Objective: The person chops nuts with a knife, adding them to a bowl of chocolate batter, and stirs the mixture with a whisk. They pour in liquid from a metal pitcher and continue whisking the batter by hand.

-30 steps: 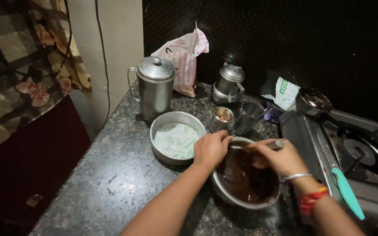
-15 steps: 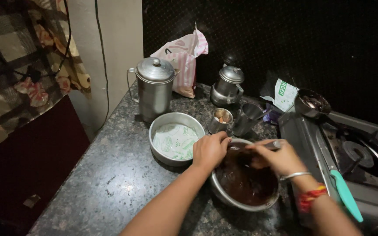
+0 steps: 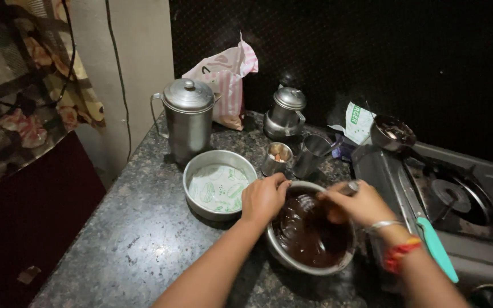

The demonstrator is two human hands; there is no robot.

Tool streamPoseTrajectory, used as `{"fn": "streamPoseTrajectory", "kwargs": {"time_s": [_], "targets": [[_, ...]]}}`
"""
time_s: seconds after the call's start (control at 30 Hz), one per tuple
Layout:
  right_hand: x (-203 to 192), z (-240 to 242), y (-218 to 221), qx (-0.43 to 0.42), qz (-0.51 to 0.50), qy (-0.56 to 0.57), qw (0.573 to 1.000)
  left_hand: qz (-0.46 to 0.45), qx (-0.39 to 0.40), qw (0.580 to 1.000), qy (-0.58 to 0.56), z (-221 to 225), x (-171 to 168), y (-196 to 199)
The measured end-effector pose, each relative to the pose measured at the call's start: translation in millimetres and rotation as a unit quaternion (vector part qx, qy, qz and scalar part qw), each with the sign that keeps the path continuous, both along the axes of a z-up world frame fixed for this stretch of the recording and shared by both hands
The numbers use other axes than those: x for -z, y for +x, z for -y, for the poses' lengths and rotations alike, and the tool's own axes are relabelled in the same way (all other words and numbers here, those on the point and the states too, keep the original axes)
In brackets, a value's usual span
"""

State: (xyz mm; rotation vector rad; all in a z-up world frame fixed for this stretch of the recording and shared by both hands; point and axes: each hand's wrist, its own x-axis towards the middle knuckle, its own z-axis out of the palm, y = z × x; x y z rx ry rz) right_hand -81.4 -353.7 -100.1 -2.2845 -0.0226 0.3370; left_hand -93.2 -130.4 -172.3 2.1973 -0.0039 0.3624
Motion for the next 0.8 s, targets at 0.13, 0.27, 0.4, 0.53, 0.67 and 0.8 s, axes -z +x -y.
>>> {"fn": "streamPoseTrajectory", "kwargs": {"time_s": [0.13, 0.27, 0.4, 0.53, 0.67, 0.8], "targets": [[13, -39, -24, 0.021, 0.000, 0.147, 0.989, -0.014, 0.005, 1.000, 0.002, -1, -7, -2], [16, 8, -46, -0.233, 0.055, 0.076, 0.968, -0.018, 0.000, 1.000, -0.004, -1, -5, -2], [-10, 41, -30, -0.091, -0.192, 0.002, 0.977, 0.004, 0.003, 1.000, -0.005, 5, 5, 2], [0, 7, -9, 0.016, 0.016, -0.140, 0.990, -0.007, 0.014, 1.000, -0.010, 9, 0, 0], [14, -23, -24, -0.003, -0.012, 0.092, 0.996, -0.028, 0.011, 0.999, -0.010, 9, -1, -1], [22, 17, -45, -0.249, -0.028, 0.042, 0.967, -0.025, 0.013, 1.000, -0.007, 8, -3, -2]]}}
